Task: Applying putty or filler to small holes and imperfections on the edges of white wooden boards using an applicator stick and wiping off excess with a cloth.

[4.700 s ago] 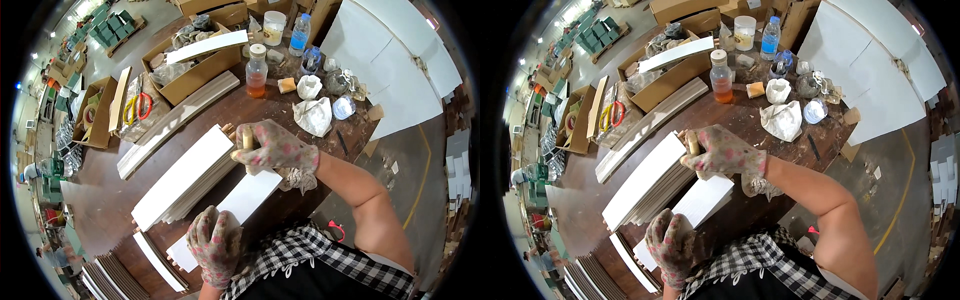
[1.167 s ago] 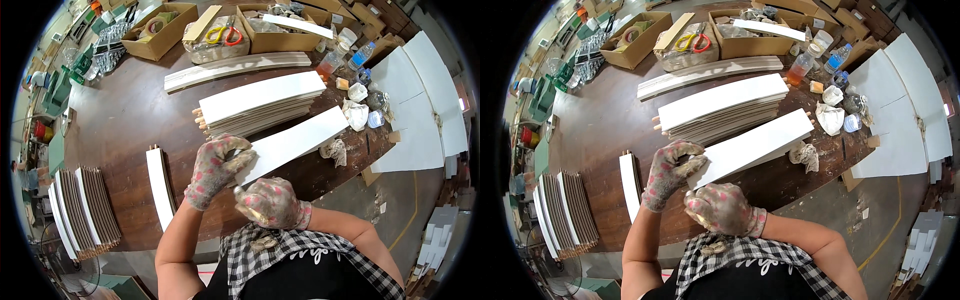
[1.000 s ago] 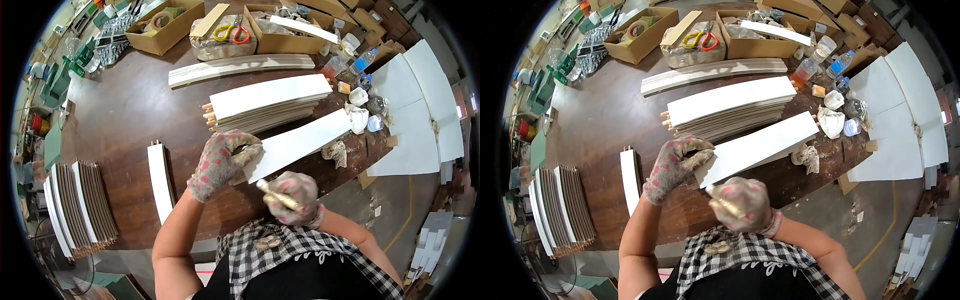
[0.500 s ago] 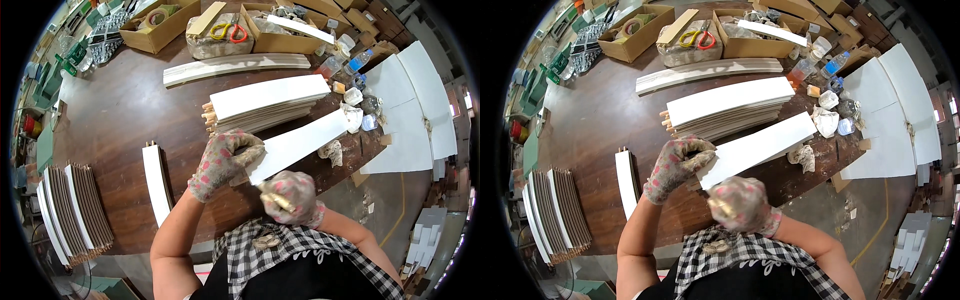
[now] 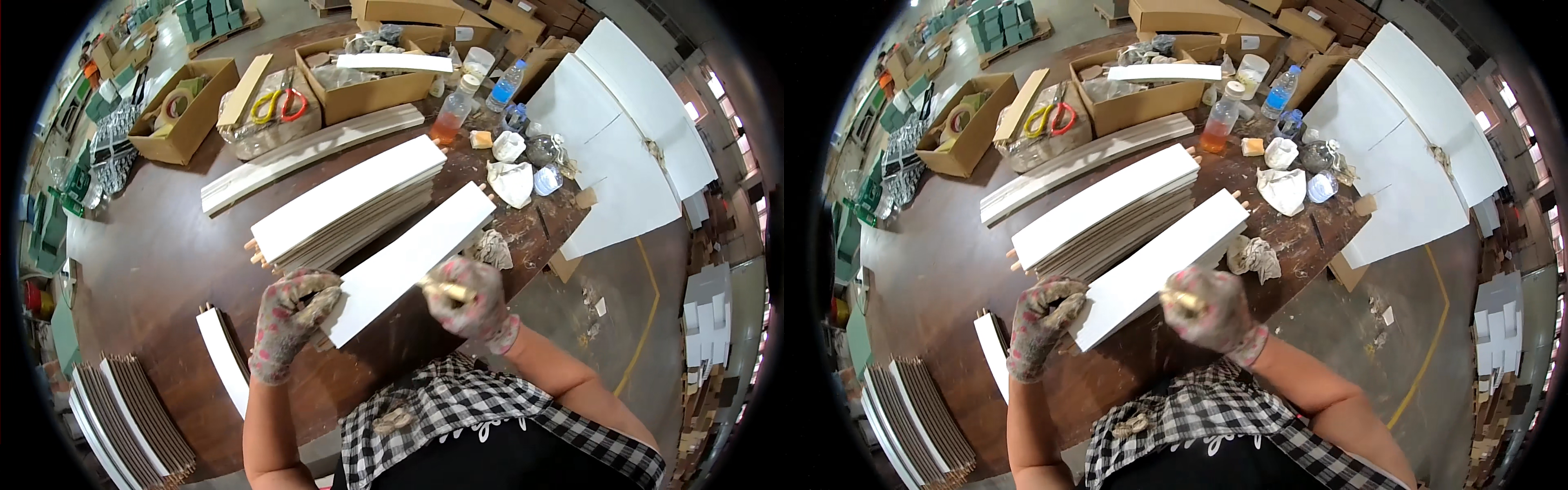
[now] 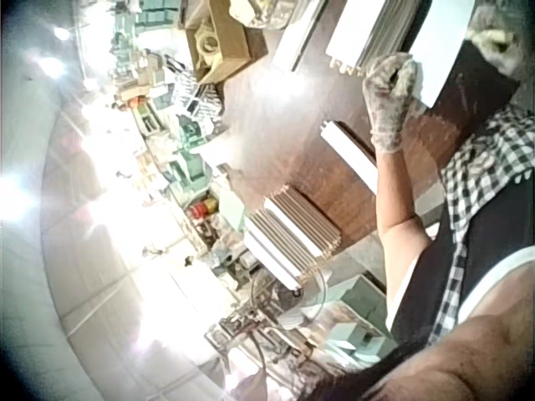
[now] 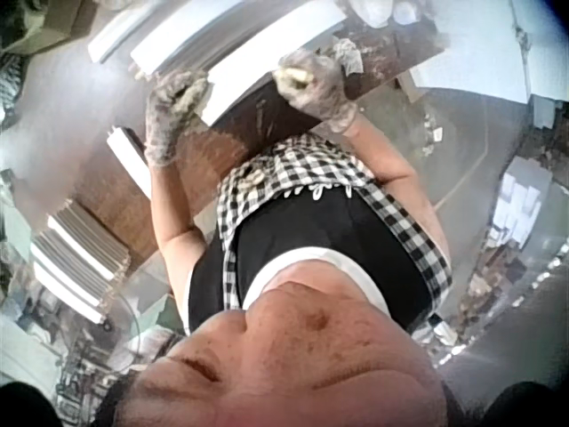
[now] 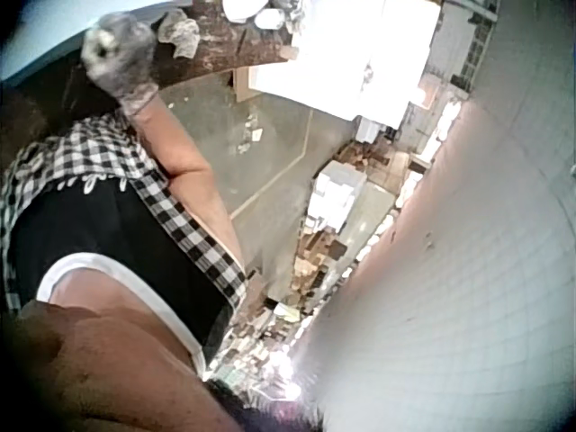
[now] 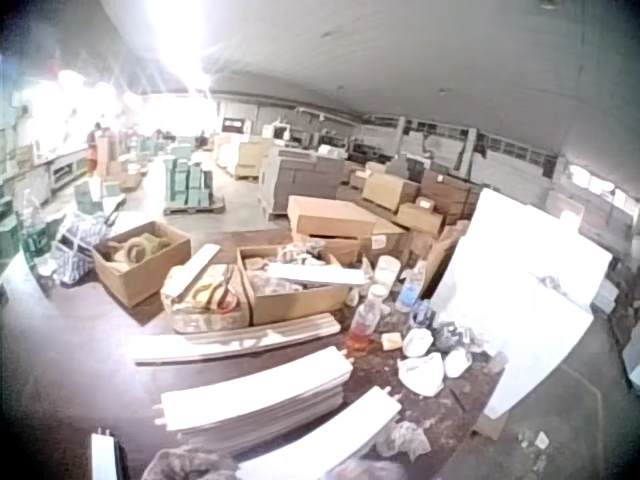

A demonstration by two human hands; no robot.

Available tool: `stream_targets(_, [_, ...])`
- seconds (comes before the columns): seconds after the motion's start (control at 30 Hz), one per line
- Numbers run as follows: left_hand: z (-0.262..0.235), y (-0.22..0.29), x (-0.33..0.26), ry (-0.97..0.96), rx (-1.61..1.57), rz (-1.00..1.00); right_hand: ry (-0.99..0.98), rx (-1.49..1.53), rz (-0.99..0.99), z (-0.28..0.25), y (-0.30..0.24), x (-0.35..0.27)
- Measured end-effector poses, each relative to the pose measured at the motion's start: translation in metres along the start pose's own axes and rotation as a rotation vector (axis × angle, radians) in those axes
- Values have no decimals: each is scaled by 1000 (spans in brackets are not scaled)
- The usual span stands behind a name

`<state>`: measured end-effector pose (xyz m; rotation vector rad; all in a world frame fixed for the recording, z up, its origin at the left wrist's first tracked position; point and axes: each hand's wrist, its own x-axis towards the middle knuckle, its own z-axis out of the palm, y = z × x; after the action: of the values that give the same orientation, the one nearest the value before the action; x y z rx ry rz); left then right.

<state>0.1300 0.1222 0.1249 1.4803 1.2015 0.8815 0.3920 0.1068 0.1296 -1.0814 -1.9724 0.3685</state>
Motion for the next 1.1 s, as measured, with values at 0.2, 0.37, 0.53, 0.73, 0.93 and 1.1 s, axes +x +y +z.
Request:
stream_targets(0.2, [0, 4, 0, 23, 45, 0, 120, 7, 306, -60, 52, 12])
stream_targets(0.37, [1, 15, -11, 59, -15, -141, 243, -68, 582, -98, 120, 15])
stream_targets(0.53, [32, 55, -19, 356, 539, 168, 35, -576, 479, -92, 210, -28])
stream_targets(0.73, [53, 62, -26, 360, 576, 190, -240, -711, 775, -82, 240, -30])
stream_targets(0.93, [49, 50, -43, 568, 574, 115, -130, -592, 412, -74, 203, -64])
stream_targets(1.1, [39, 38, -47, 566, 529, 58, -225, -602, 297, -25, 183, -92])
